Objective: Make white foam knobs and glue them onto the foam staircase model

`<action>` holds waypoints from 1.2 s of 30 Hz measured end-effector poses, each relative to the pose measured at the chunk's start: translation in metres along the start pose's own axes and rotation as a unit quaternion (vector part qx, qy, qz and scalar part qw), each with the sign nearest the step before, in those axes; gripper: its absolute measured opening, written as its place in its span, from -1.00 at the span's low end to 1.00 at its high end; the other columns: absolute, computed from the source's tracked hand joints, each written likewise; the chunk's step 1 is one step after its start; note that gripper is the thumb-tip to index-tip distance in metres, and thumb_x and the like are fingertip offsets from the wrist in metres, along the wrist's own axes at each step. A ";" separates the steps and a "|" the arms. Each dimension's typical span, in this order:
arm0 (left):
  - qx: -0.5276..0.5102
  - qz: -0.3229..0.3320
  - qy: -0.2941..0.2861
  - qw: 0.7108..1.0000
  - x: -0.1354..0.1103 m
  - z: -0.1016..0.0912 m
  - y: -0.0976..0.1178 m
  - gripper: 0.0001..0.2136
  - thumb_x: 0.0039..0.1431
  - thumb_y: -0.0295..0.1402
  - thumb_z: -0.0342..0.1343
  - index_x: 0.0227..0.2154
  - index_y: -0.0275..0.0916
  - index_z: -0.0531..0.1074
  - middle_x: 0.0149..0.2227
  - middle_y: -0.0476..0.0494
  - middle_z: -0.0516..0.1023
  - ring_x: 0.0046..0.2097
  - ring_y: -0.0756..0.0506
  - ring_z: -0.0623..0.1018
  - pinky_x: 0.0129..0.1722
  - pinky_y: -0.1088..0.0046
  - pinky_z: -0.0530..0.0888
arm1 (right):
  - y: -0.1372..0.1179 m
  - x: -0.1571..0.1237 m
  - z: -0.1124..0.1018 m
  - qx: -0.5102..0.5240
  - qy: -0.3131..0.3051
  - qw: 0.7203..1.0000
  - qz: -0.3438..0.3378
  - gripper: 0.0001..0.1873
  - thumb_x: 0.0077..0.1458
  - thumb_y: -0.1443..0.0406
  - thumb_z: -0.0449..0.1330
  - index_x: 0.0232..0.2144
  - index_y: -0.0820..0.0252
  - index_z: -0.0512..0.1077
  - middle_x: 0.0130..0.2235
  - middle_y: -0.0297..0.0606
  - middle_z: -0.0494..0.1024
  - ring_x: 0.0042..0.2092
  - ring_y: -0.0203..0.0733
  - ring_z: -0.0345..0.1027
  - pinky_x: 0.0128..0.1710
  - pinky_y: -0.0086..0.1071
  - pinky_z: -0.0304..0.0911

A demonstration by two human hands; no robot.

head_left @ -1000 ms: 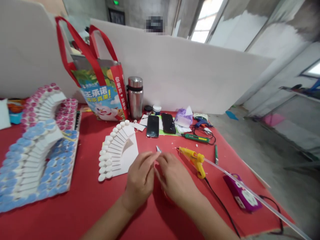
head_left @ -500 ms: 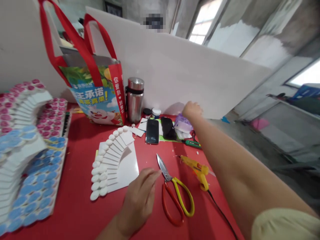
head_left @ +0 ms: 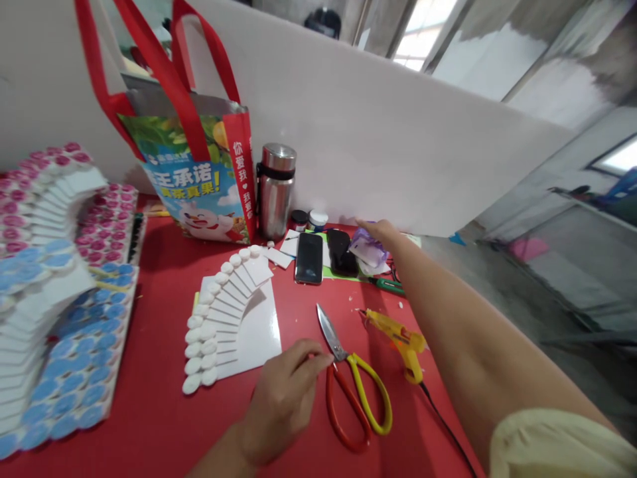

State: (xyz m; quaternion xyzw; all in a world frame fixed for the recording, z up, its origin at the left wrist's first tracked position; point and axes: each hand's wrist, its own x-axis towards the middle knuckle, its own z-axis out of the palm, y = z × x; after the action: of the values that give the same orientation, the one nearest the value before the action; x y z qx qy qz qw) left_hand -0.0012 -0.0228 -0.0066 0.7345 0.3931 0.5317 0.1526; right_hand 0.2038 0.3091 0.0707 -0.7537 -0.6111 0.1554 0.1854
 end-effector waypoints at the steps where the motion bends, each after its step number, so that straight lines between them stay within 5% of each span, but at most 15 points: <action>1: -0.002 -0.002 -0.002 1.000 0.000 0.000 -0.001 -0.60 0.22 -0.73 -0.01 0.03 -0.26 0.44 -0.13 -0.27 0.54 -0.13 -0.09 0.58 -0.22 0.48 0.53 | -0.001 -0.003 -0.002 -0.018 -0.018 1.000 0.012 -0.60 0.33 0.16 0.22 0.13 0.21 0.42 0.13 -0.10 0.49 0.04 -0.05 0.47 0.01 -0.07 0.46; 5: -0.043 -0.048 -0.001 0.998 -0.004 0.000 -0.003 -0.62 0.30 -0.66 -0.03 0.08 -0.20 0.43 -0.08 -0.25 0.52 -0.07 -0.10 0.56 -0.13 0.42 0.53 | -0.018 -0.016 -0.022 -0.042 -0.008 0.999 0.009 -0.64 0.31 0.20 0.24 0.07 0.28 0.46 0.08 -0.04 0.51 0.04 -0.02 0.47 0.01 -0.11 0.44; 8: -0.133 -0.183 0.023 0.974 -0.005 0.003 -0.002 -0.69 0.41 -0.46 -0.01 0.14 -0.12 0.40 -0.01 -0.23 0.51 -0.10 -0.09 0.57 -0.11 0.36 0.55 | -0.043 -0.032 -0.043 -0.021 0.030 0.999 -0.023 -0.83 0.24 0.38 0.19 -0.20 0.42 0.54 -0.14 0.12 0.58 0.00 0.09 0.49 -0.10 -0.24 0.37; 13: -0.397 -0.408 0.075 0.819 0.008 0.001 0.004 -0.43 0.36 0.03 0.03 0.29 -0.19 0.27 0.24 -0.40 0.42 -0.13 -0.17 0.63 -0.14 0.21 0.59 | -0.074 -0.112 -0.064 0.065 0.018 0.987 -0.143 -0.88 0.12 0.41 0.14 -0.44 0.28 0.45 -0.50 -0.25 0.44 -0.41 -0.23 0.39 -0.36 -0.37 0.22; 17: -0.612 -0.420 0.076 0.666 0.019 -0.010 0.010 -0.17 0.19 0.29 0.01 0.29 -0.29 0.28 0.23 -0.49 0.46 0.12 -0.35 0.58 0.14 0.02 0.49 | -0.053 -0.223 -0.051 0.113 -0.011 0.968 -0.225 -0.81 0.10 0.31 0.18 -0.54 0.13 0.35 -0.54 -0.36 0.34 -0.46 -0.27 0.18 -0.45 -0.38 0.10; 20: -0.672 -0.416 0.059 0.610 0.018 -0.013 0.011 -0.21 0.15 0.20 0.18 0.28 -0.27 0.32 0.15 -0.39 0.56 0.19 -0.38 0.54 0.23 -0.02 0.41 | -0.018 -0.290 -0.035 0.235 -0.148 0.918 -0.284 -0.81 0.18 0.28 0.13 -0.49 0.15 0.38 -0.50 -0.38 0.33 -0.43 -0.27 0.19 -0.42 -0.38 0.10; 24: -0.662 -0.447 0.079 0.597 0.011 -0.009 0.011 -0.29 0.16 -0.06 0.31 0.30 -0.27 0.32 0.13 -0.32 0.60 0.20 -0.37 0.54 0.29 0.03 0.36 | 0.024 -0.320 -0.023 0.398 -0.329 0.831 -0.207 -0.82 0.19 0.29 0.14 -0.29 0.18 0.55 -0.35 -0.30 0.50 -0.32 -0.23 0.33 -0.25 -0.36 0.25; 28: -0.653 -0.459 0.038 0.601 0.009 -0.005 0.013 -0.35 0.22 -0.12 0.24 0.31 -0.25 0.30 0.13 -0.31 0.60 0.20 -0.35 0.55 0.30 0.03 0.36 | 0.040 -0.318 -0.016 0.542 -0.388 0.741 -0.082 -0.78 -0.01 0.36 0.20 -0.32 0.17 0.63 -0.40 -0.28 0.56 -0.32 -0.18 0.43 -0.18 -0.30 0.34; 36: -0.578 -0.524 0.019 0.625 0.008 -0.003 0.012 -0.50 0.21 0.00 0.22 -0.05 -0.41 0.58 -0.17 -0.36 0.71 0.02 -0.32 0.66 0.13 0.13 0.52 | 0.018 -0.324 0.019 0.500 -0.279 0.818 -0.064 -0.74 -0.18 0.36 0.42 -0.35 0.13 0.53 -0.36 -0.37 0.59 -0.33 -0.21 0.46 -0.24 -0.34 0.41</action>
State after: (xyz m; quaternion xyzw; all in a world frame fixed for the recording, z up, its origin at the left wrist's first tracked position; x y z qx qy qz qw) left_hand 0.0020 -0.0254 0.0077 0.1544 0.3263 0.4937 0.7911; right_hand 0.1442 -0.0092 0.0483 -0.4411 -0.5222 0.6303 0.3679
